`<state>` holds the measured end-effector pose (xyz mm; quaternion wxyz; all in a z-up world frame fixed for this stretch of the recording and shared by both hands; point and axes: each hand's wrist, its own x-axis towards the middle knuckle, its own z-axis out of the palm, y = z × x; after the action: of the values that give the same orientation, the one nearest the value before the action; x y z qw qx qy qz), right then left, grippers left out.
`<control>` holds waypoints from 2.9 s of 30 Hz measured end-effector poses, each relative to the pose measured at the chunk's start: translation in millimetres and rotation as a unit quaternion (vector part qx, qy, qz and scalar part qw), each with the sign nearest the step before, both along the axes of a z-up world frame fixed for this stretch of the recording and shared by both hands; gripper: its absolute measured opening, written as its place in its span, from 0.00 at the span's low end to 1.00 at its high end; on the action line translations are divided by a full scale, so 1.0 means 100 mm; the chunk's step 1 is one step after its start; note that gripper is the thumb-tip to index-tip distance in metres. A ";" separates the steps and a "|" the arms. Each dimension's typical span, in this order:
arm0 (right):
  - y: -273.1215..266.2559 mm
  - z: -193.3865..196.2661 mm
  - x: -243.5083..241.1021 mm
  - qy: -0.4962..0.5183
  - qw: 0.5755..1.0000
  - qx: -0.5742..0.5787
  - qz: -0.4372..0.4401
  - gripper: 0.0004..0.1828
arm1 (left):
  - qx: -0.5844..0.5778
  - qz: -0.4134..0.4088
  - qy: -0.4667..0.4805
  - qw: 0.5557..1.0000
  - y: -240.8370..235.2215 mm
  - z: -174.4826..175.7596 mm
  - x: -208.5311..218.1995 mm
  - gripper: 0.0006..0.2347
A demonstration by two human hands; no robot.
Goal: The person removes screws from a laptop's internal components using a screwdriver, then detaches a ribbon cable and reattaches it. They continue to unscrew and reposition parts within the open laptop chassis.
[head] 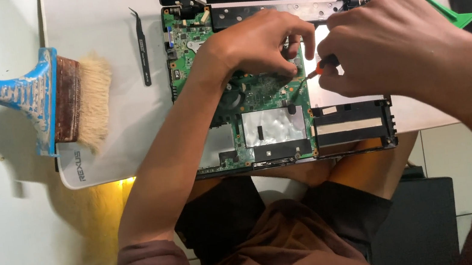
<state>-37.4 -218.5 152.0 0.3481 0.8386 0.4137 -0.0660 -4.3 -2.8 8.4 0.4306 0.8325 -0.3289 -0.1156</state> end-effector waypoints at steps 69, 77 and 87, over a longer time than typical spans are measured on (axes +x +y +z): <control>0.07 0.00 0.24 0.059 0.995 0.051 0.065 0.12 | -0.030 -0.008 -0.013 0.999 0.03 0.04 -0.04 0.13; 0.02 0.00 0.19 0.026 0.992 0.086 0.094 0.13 | -0.023 0.000 0.007 1.000 0.06 0.13 -0.09 0.09; -0.15 -0.07 0.26 0.004 0.992 0.067 0.108 0.15 | 0.006 0.007 0.014 1.000 -0.04 0.25 -0.12 0.15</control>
<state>-11.1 -233.3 145.0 0.2948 0.8100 0.5069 -0.0038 -16.4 -6.9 33.6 0.4308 0.8356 -0.3165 -0.1267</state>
